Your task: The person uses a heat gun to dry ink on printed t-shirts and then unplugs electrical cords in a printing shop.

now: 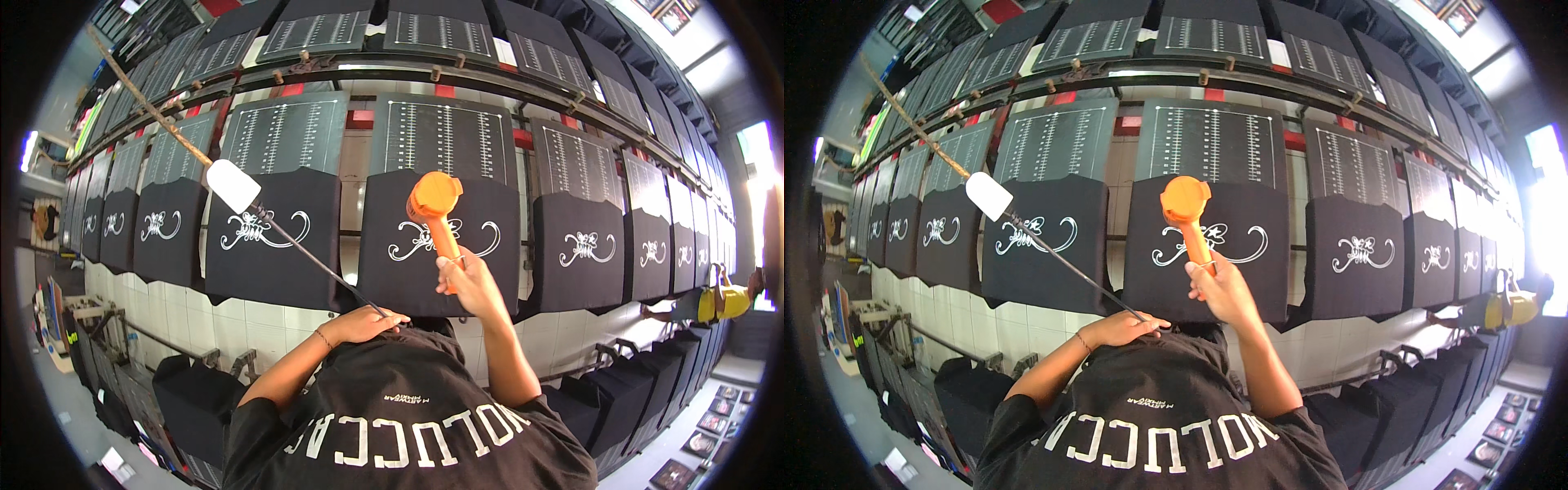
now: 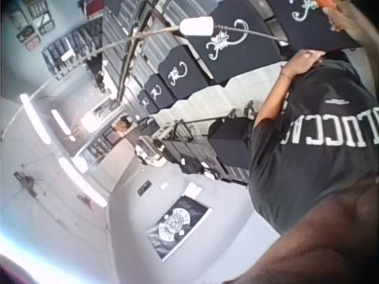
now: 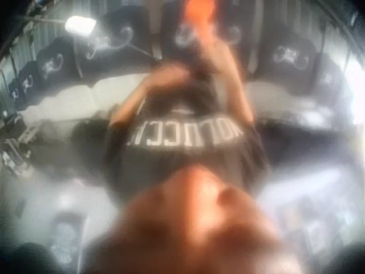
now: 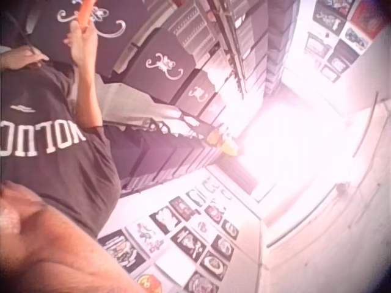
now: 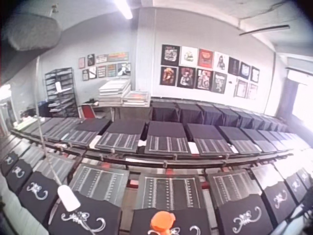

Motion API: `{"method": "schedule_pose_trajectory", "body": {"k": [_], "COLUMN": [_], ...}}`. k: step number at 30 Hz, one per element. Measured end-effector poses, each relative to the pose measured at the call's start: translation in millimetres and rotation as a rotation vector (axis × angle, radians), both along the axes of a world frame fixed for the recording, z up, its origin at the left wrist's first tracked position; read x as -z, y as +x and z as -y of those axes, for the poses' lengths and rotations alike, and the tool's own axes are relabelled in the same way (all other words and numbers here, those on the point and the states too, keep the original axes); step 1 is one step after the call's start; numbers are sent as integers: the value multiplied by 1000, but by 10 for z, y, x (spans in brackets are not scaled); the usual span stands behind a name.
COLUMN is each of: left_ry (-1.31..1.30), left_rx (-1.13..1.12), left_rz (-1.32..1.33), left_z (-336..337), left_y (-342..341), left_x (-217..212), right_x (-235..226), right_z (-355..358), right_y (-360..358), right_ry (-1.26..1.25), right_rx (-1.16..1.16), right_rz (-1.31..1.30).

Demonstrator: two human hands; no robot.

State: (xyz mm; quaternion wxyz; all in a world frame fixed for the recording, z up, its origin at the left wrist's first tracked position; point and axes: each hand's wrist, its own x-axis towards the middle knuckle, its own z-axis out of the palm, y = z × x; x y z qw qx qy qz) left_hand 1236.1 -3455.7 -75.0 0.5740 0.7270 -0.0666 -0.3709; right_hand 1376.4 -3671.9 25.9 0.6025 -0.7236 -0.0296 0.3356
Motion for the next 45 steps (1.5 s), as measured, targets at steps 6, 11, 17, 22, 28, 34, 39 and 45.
{"method": "schedule_pose_trajectory", "body": {"k": [6,11,17,22,28,34,39,45], "left_ry": [-40,-12,-124,-118,-51,-90,-349,36], "left_rx": [-200,-264,-346,-370,-393,-552,-1049,-1478], "left_rz": [-16,-6,106,87,112,43,-83,60], "left_z": [-176,-283,-421,-459,-434,-332,-244,-375], "left_y": [-21,14,-1,-23,-114,-325,-499,-388], "left_x": [269,225,254,176,295,299,411,353], "right_x": [-129,-173,-197,-179,-156,-134,-219,-264], "right_z": [77,46,-60,-113,-113,-99,-71,21], "right_y": [170,118,-61,-137,-131,-86,-125,-98], "right_ry": [-27,-65,-76,-82,-83,-90,-121,-169], "right_rx": [-176,-249,-195,-162,-200,-262,-284,-330], "right_rz": [-113,-186,-176,-155,-146,-132,-136,-161]}}
